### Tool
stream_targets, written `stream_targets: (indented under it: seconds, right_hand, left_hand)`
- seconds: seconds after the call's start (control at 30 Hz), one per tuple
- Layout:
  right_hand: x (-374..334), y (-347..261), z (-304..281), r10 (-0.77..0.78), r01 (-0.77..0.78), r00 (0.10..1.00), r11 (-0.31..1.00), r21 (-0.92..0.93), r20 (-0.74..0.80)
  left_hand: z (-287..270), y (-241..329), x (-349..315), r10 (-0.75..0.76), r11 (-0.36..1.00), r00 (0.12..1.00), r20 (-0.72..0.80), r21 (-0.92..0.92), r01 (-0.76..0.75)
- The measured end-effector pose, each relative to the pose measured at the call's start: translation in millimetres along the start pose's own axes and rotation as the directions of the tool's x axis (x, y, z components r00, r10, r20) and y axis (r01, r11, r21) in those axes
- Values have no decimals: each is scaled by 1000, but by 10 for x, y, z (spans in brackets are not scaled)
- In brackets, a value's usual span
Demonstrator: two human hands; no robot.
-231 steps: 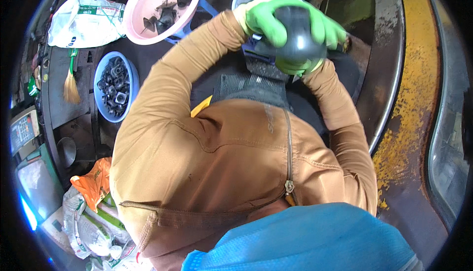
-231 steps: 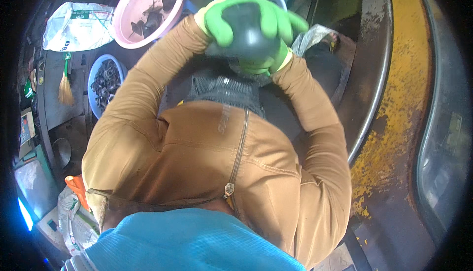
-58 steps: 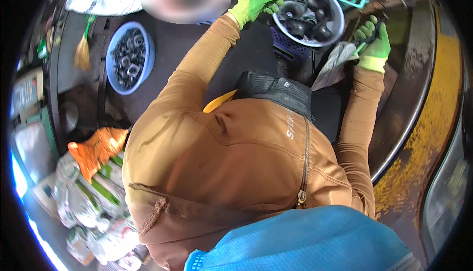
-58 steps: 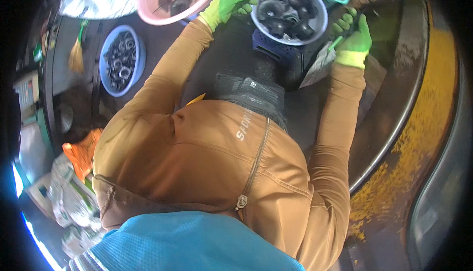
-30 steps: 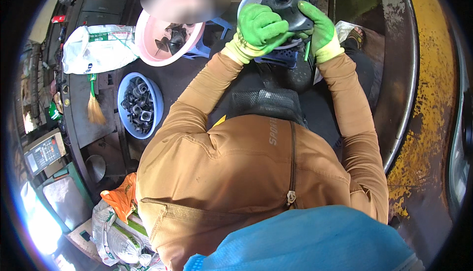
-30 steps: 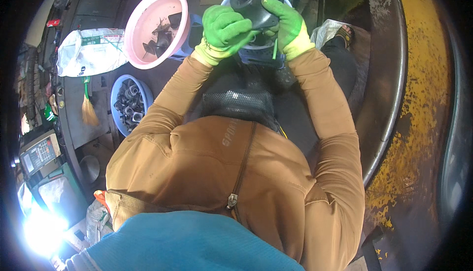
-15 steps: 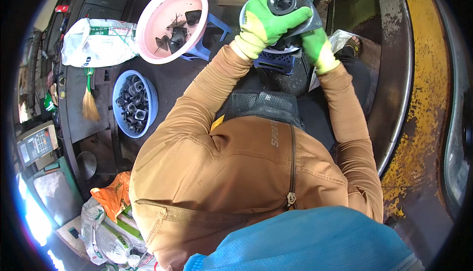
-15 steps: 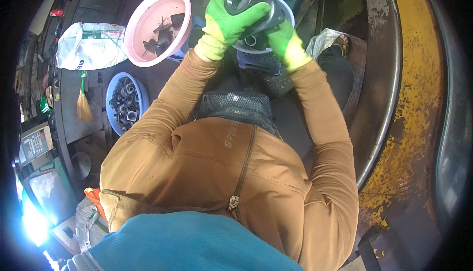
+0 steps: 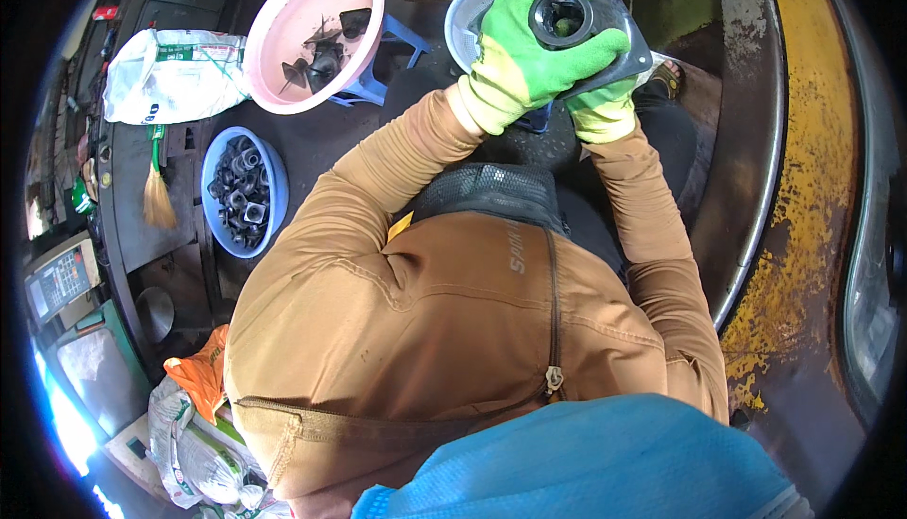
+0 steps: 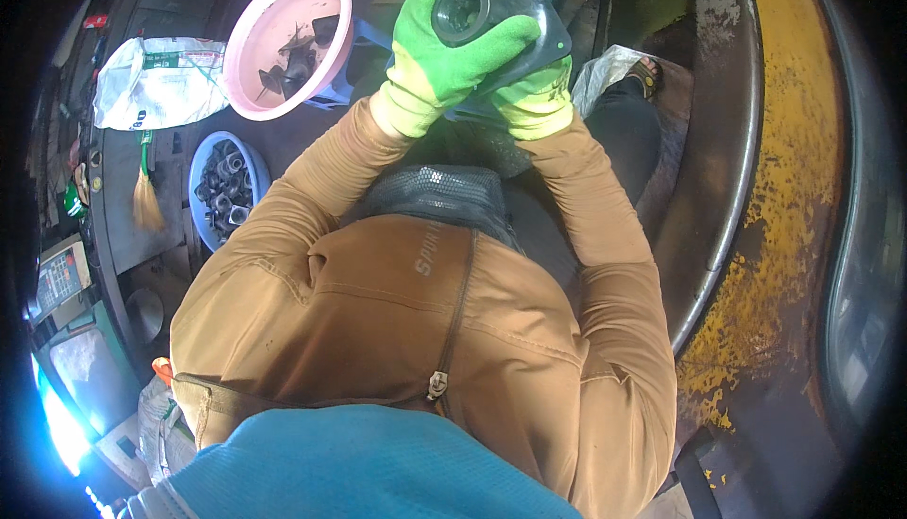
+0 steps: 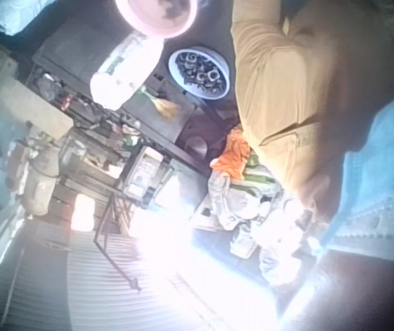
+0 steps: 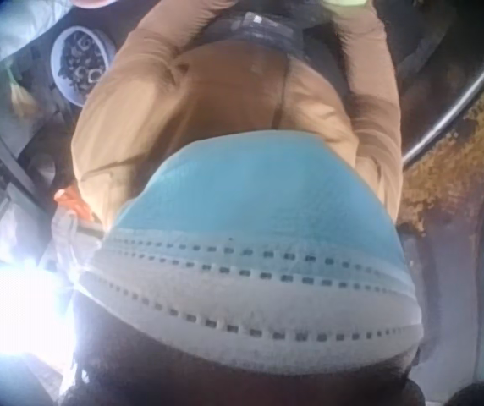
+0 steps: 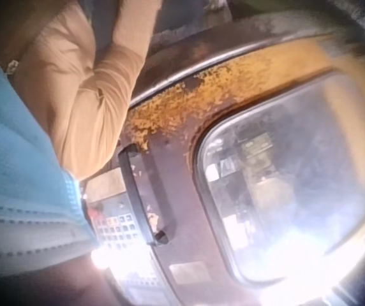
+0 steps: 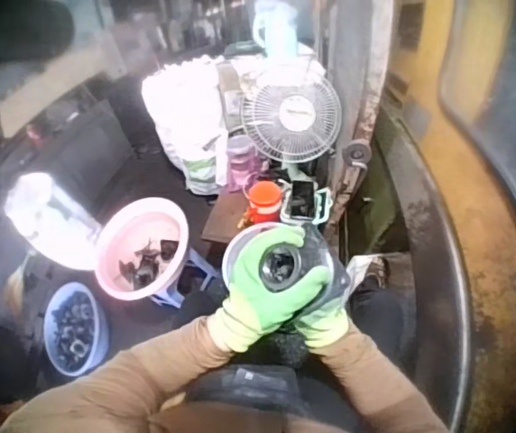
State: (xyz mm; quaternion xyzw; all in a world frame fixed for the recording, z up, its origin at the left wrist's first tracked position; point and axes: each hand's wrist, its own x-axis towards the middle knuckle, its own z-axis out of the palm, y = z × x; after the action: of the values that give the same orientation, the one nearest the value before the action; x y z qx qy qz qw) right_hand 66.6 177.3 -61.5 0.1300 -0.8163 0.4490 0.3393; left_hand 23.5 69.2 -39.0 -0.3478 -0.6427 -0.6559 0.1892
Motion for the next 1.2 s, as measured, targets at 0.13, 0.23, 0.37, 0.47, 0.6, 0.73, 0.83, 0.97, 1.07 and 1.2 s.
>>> stream_targets:
  seconds: [0.13, 0.23, 0.37, 0.47, 0.6, 0.73, 0.83, 0.97, 1.07, 1.2]
  right_hand:
    - [31, 8, -107, -167, 170, 984, 984, -54, 64]
    - [-49, 32, -165, 90, -152, 960, 963, 224, 266]
    - [-182, 92, -213, 267, -566, 817, 545, 619, 512]
    - [-250, 177, -158, 174, -531, 831, 535, 657, 529]
    - [-381, 186, -5, 321, -626, 777, 301, 719, 542]
    - [-296, 199, 13, 363, -530, 847, 636, 562, 388]
    - [-99, 288, -81, 67, -121, 988, 900, 418, 142]
    - [-72, 291, -52, -124, 115, 992, 967, -226, -22]
    - [-149, 187, 51, 47, -44, 998, 997, 57, -51]
    - [-64, 67, -63, 35, -38, 999, 994, 102, 30]
  left_hand:
    - [-134, -42, 69, 57, 997, 978, 202, -61, -46]
    - [-211, -66, 103, 44, 994, 956, 290, -113, -11]
    - [-333, -51, 179, -55, 971, 852, 521, -172, 167]
    - [-430, -59, 229, -114, 912, 678, 726, -194, 362]
    - [-407, -210, 290, 160, 729, 502, 850, -445, 520]
    - [-393, -327, 495, 216, 757, 424, 880, -425, 497]
    - [-447, -218, 567, 9, 978, 715, 699, -156, 140]
    - [-168, -12, 221, -77, 990, 950, 302, -92, 110]
    - [29, -63, -24, -147, 956, 986, 84, -244, 163]
    - [-45, -163, -29, -80, 975, 985, 154, -193, 110]
